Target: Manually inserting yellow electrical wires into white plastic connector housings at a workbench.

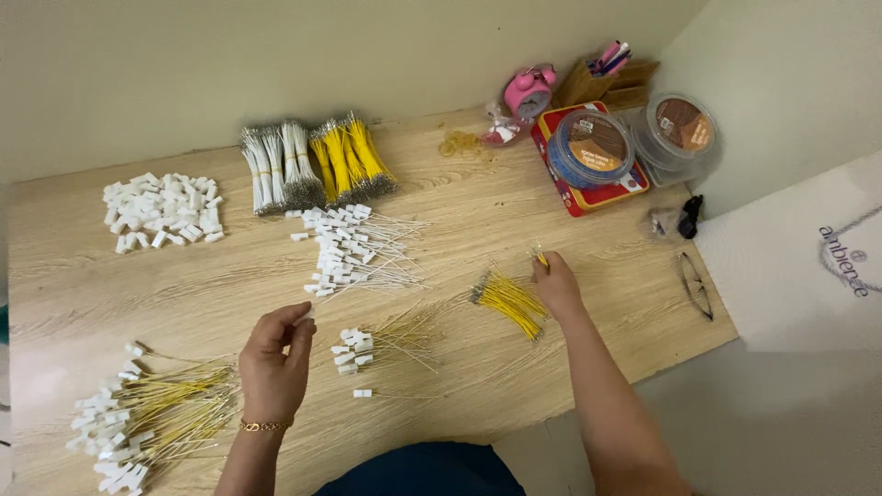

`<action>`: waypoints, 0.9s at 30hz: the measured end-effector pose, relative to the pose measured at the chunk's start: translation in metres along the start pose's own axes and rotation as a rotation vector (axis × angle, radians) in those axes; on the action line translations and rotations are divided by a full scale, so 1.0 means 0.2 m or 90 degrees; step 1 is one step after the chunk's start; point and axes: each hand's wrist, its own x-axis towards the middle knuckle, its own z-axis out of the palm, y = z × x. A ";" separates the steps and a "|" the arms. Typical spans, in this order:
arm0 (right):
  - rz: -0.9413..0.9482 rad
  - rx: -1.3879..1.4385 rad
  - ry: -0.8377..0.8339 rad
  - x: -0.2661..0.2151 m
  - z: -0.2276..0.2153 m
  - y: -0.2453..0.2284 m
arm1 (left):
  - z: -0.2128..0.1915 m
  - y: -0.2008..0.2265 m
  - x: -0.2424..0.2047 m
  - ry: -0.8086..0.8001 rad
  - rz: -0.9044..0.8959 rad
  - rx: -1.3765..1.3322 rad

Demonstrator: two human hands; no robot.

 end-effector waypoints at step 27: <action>-0.424 0.295 -0.386 -1.10 0.15 -1.09 | 0.01 0.27 -0.07 -0.048 -0.078 -0.397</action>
